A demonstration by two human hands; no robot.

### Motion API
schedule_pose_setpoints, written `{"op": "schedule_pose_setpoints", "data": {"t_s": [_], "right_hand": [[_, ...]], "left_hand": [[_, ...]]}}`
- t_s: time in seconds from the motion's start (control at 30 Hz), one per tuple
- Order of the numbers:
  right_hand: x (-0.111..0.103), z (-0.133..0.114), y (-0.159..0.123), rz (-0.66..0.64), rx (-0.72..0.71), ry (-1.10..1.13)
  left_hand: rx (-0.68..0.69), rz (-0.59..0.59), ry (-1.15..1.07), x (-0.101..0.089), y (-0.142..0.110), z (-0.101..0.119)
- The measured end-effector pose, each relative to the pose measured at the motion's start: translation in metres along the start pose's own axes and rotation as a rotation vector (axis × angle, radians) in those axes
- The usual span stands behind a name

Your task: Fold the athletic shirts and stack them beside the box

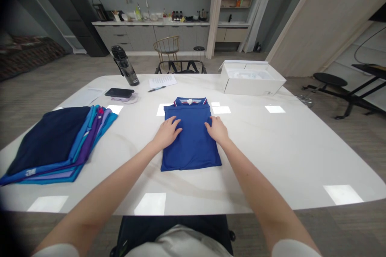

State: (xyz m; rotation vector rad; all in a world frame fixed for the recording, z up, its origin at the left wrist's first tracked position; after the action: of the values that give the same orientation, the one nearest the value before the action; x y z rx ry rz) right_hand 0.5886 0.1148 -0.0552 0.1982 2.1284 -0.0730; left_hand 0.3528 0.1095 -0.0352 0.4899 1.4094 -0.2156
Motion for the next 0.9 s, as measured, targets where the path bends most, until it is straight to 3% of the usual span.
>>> {"op": "schedule_pose_setpoints", "data": {"t_s": [0.1,0.2,0.4,0.57,0.73,0.9], "right_hand": [[0.006,-0.004,0.013,0.000,0.160,-0.097],[0.009,-0.006,0.004,-0.030,0.226,-0.156],[0.008,0.002,-0.024,-0.087,0.200,-0.207],[0.000,0.008,-0.022,-0.046,0.141,-0.248],[-0.020,0.042,-0.015,0.009,0.165,-0.275],[-0.054,0.099,-0.011,0.060,0.218,-0.317]], "left_hand": [[-0.013,-0.076,0.028,0.022,0.013,-0.001],[-0.028,-0.134,0.021,0.038,0.010,0.001],[-0.036,-0.128,0.012,0.044,0.005,0.002],[-0.036,-0.134,0.001,0.047,0.016,0.011],[-0.018,-0.147,-0.021,0.056,0.040,0.046],[0.011,-0.135,-0.069,0.068,0.073,0.108]]}}
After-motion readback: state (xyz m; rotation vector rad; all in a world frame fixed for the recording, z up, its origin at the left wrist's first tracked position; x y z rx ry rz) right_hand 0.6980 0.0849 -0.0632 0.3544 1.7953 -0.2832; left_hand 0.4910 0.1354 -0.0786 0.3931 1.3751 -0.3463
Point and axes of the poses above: each hand's wrist, its own y-axis towards the middle knuckle, its own x-axis out of the palm, z = x × y, the point moved 10 cm from there along y, towards the middle knuckle, and after that the axes turned 9 degrees about y, right-handed, at the moved point
